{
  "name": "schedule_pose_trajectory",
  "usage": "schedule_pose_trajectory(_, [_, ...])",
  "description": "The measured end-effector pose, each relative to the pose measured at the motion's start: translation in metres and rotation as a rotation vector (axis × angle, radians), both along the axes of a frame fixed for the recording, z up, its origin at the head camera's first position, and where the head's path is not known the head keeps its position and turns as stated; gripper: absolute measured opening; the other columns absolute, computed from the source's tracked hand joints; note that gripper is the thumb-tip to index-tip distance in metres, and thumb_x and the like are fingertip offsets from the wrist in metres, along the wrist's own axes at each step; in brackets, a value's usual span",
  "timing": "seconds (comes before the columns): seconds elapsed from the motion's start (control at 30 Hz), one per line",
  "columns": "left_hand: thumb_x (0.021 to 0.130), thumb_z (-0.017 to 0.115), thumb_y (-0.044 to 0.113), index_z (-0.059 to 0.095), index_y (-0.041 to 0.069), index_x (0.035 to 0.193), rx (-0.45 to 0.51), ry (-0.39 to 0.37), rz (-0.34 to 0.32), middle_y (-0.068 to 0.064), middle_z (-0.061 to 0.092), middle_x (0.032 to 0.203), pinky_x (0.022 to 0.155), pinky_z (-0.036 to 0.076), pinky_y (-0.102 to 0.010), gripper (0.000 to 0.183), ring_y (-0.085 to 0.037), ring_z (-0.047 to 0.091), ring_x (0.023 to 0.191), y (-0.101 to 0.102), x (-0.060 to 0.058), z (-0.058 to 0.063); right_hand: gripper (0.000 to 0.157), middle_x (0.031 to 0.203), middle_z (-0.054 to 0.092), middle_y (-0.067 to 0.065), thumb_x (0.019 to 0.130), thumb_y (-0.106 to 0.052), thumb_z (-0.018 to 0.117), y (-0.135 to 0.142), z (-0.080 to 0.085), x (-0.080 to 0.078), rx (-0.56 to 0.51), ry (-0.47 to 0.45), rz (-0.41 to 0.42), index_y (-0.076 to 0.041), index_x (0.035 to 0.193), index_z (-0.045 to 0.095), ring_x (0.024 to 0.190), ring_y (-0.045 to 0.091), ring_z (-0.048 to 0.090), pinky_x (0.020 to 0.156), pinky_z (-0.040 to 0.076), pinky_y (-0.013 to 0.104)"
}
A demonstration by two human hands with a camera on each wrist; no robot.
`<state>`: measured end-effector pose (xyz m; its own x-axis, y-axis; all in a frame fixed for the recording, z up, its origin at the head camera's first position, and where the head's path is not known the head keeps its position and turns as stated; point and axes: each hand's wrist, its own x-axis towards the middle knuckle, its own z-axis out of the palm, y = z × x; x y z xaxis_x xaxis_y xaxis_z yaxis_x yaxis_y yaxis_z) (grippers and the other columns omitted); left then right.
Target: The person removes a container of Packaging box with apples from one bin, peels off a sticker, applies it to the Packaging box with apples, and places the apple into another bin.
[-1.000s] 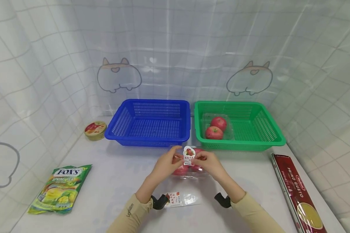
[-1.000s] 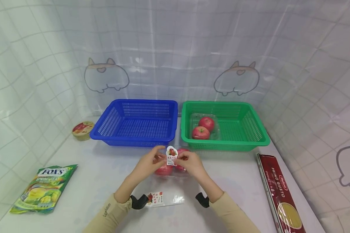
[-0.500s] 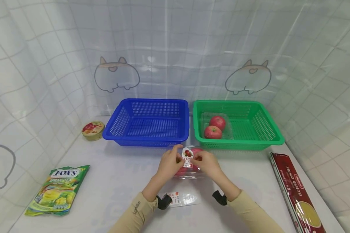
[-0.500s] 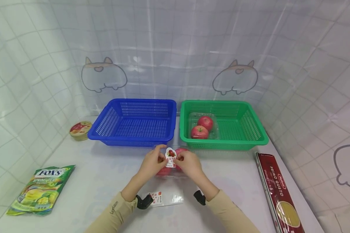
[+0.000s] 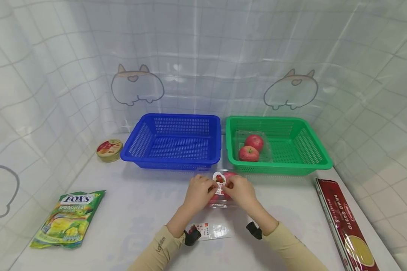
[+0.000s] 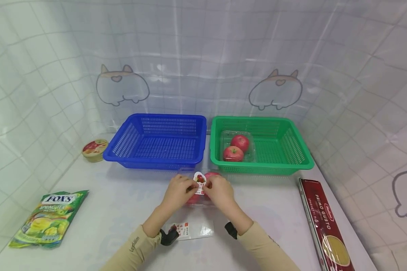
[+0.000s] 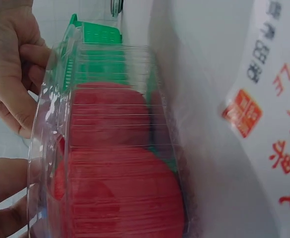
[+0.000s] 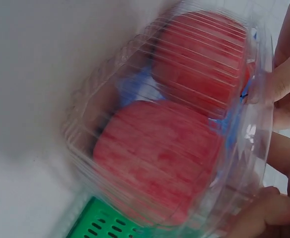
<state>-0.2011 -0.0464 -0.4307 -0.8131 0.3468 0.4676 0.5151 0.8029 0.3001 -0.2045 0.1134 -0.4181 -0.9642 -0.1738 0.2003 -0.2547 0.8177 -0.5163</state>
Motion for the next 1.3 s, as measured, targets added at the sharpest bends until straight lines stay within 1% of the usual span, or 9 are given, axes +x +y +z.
schedule_pose_trajectory(0.13, [0.075,0.075,0.018,0.072,0.014,0.076,-0.006,0.043,0.002,0.002,0.064,0.074,0.068,0.040,-0.034,0.005,-0.019,0.053,0.077,0.000,0.001,-0.002,0.024,0.059,0.048,-0.004,0.074,-0.022,0.076,0.000,0.000,0.000,0.029,-0.001,-0.019,-0.015,0.063,0.055,0.054,0.010,0.043,0.047,0.033,0.024])
schedule_pose_trajectory(0.3, [0.074,0.076,0.018,0.074,0.013,0.076,0.018,0.057,-0.002,0.000,0.063,0.077,0.072,0.041,-0.036,0.005,-0.020,0.052,0.080,-0.002,0.001,-0.005,0.024,0.062,0.047,-0.004,0.074,-0.025,0.076,0.000,-0.002,0.000,0.057,0.018,-0.028,-0.016,0.065,0.056,0.054,0.010,0.043,0.045,0.032,0.024])
schedule_pose_trajectory(0.43, [0.075,0.076,0.018,0.075,0.014,0.078,0.050,0.052,-0.006,-0.002,0.062,0.084,0.076,0.041,-0.041,0.005,-0.024,0.052,0.088,-0.003,0.001,-0.008,0.017,0.070,0.049,-0.002,0.073,-0.026,0.077,0.001,-0.006,0.002,0.085,0.093,-0.032,-0.016,0.073,0.063,0.062,0.014,0.047,0.048,0.037,0.027])
schedule_pose_trajectory(0.57, [0.077,0.073,0.019,0.074,0.016,0.082,0.108,-0.014,-0.008,-0.007,0.061,0.099,0.082,0.035,-0.049,0.006,-0.033,0.047,0.104,-0.006,0.000,-0.011,0.016,0.090,0.057,0.007,0.071,-0.025,0.077,0.001,-0.013,0.001,0.107,0.226,-0.009,-0.016,0.083,0.070,0.082,0.026,0.051,0.066,0.044,0.039])
schedule_pose_trajectory(0.7, [0.079,0.067,0.019,0.073,0.017,0.096,0.140,-0.126,-0.012,-0.013,0.055,0.120,0.090,0.027,-0.059,0.018,-0.043,0.034,0.121,-0.009,-0.003,-0.014,0.021,0.114,0.055,0.018,0.073,-0.023,0.074,0.001,-0.020,0.002,0.116,0.294,0.012,-0.018,0.093,0.071,0.102,0.038,0.046,0.081,0.038,0.053])
schedule_pose_trajectory(0.83, [0.079,0.061,0.022,0.068,0.021,0.112,0.109,-0.229,-0.003,-0.017,0.043,0.136,0.094,0.021,-0.066,0.034,-0.048,0.021,0.129,-0.011,-0.008,-0.014,0.029,0.132,0.045,0.022,0.077,-0.023,0.068,0.002,-0.027,0.003,0.109,0.251,0.012,-0.018,0.106,0.069,0.118,0.045,0.036,0.087,0.030,0.063])
schedule_pose_trajectory(0.97, [0.078,0.057,0.026,0.062,0.022,0.122,0.074,-0.302,0.011,-0.020,0.034,0.142,0.096,0.016,-0.069,0.045,-0.049,0.014,0.132,-0.012,-0.010,-0.013,0.038,0.140,0.038,0.021,0.079,-0.027,0.064,0.002,-0.030,0.006,0.095,0.170,0.011,-0.018,0.116,0.065,0.127,0.045,0.028,0.090,0.024,0.068])
schedule_pose_trajectory(1.1, [0.077,0.056,0.030,0.059,0.024,0.126,0.042,-0.333,0.024,-0.020,0.032,0.144,0.097,0.013,-0.070,0.050,-0.049,0.011,0.134,-0.013,-0.012,-0.012,0.044,0.144,0.033,0.020,0.082,-0.031,0.061,0.002,-0.030,0.008,0.091,0.099,0.011,-0.020,0.124,0.060,0.131,0.044,0.023,0.093,0.021,0.069])
schedule_pose_trajectory(1.3, [0.078,0.056,0.036,0.054,0.028,0.131,0.006,-0.357,0.042,-0.018,0.030,0.146,0.099,0.013,-0.068,0.054,-0.047,0.009,0.135,-0.013,-0.014,-0.011,0.046,0.144,0.032,0.020,0.082,-0.035,0.061,0.003,-0.029,0.010,0.107,0.076,-0.006,-0.021,0.126,0.059,0.132,0.043,0.022,0.092,0.023,0.069])
